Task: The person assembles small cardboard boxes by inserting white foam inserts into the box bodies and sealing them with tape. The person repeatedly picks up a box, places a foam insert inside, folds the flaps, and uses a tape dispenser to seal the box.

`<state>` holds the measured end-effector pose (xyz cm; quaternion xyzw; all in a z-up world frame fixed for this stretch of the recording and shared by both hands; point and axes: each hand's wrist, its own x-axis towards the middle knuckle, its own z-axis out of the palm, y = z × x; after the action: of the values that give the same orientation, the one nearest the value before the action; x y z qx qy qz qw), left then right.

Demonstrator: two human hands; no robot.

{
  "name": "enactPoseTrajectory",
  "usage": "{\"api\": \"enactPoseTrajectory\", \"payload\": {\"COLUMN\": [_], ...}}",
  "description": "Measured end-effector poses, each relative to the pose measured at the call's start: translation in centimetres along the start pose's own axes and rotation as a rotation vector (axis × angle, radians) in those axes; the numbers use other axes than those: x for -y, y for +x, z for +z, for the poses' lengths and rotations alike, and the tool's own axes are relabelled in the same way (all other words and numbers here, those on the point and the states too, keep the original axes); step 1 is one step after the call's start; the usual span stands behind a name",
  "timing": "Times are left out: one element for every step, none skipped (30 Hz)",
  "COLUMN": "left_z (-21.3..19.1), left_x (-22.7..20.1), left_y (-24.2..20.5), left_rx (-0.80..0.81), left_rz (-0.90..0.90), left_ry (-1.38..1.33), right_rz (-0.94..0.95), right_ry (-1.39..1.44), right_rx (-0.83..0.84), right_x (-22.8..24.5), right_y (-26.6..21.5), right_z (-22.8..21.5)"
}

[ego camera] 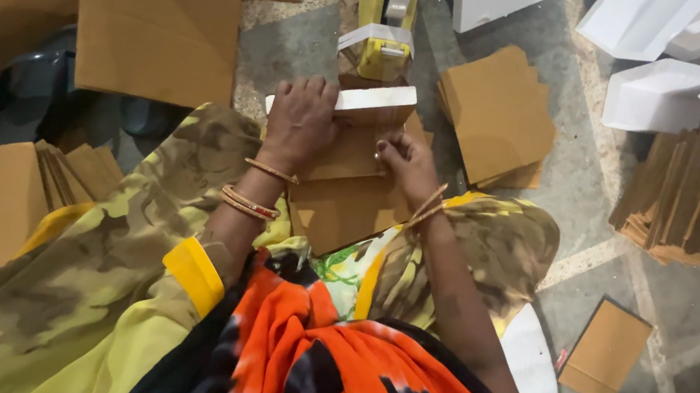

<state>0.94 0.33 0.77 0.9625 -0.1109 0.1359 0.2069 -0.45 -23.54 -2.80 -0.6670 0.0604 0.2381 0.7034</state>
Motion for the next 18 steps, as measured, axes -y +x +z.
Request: {"api": "enactPoseTrajectory", "payload": {"left_z": [-0.1, -0.2, -0.2, -0.1, 0.0, 0.0, 0.2, 0.3, 0.2, 0.2, 0.2, 0.2, 0.1, 0.0, -0.2, -0.3, -0.4, -0.5], "left_x": [0.1, 0.1, 0.3, 0.4, 0.5, 0.7, 0.7, 0.8, 0.9, 1.0, 0.9, 0.8, 0.7, 0.5, 0.6, 0.7, 0.7, 0.7], "left_y": [-0.1, -0.3, -0.2, -0.1, -0.1, -0.1, -0.1, 0.0, 0.0, 0.1, 0.0, -0.3, -0.3, -0.3, -0.4, -0.4, -0.5, -0.5], "left_rx": [0.008, 0.017, 0.02, 0.029, 0.039, 0.049, 0.036, 0.024, 0.011, 0.01, 0.011, 0.013, 0.024, 0.035, 0.044, 0.044, 0.045, 0.046], "left_rz": [0.014, 0.028, 0.042, 0.055, 0.065, 0.074, 0.08, 0.086, 0.093, 0.092, 0.092, 0.091, 0.087, 0.083, 0.075, 0.08, 0.085, 0.091], "left_ry": [0.006, 0.012, 0.016, 0.027, 0.038, 0.05, 0.048, 0.046, 0.047, 0.044, 0.036, 0.029, 0.033, 0.037, 0.046, 0.046, 0.043, 0.04], "right_rz": [0.022, 0.044, 0.031, 0.017, 0.006, 0.016, 0.026, 0.037, 0.005, -0.028, -0.056, -0.009, 0.036, 0.081, 0.09, 0.1, 0.112, 0.108], "right_ry": [-0.037, -0.074, -0.14, -0.206, -0.272, -0.32, -0.368, -0.416, -0.469, -0.522, -0.576, -0.692, -0.808, -0.925, -0.929, -0.933, -0.939, -0.935], "right_rx": [-0.018, -0.037, -0.079, -0.122, -0.162, -0.204, -0.248, -0.292, -0.303, -0.313, -0.325, -0.325, -0.324, -0.322, -0.271, -0.22, -0.171, -0.156], "right_x": [0.1, 0.2, 0.7, 1.2, 1.8, 2.3, 2.6, 3.1, 3.5, 3.9, 4.1, 4.1, 4.3, 4.4, 4.4, 4.3, 4.1, 3.7], "right_y": [0.9, 1.5, 2.1, 2.5, 2.6, 2.6, 2.5, 2.3, 2.3, 2.4, 2.3, 2.2, 2.6, 2.9, 3.5, 4.0, 4.5, 5.0], "right_z": [-0.3, -0.4, -0.6, -0.6, -0.5, -0.1, 0.2, 0.5, 0.8, 1.0, 0.9, 0.5, 0.0, -0.7, -1.3, -1.9, -2.6, -3.0]}}
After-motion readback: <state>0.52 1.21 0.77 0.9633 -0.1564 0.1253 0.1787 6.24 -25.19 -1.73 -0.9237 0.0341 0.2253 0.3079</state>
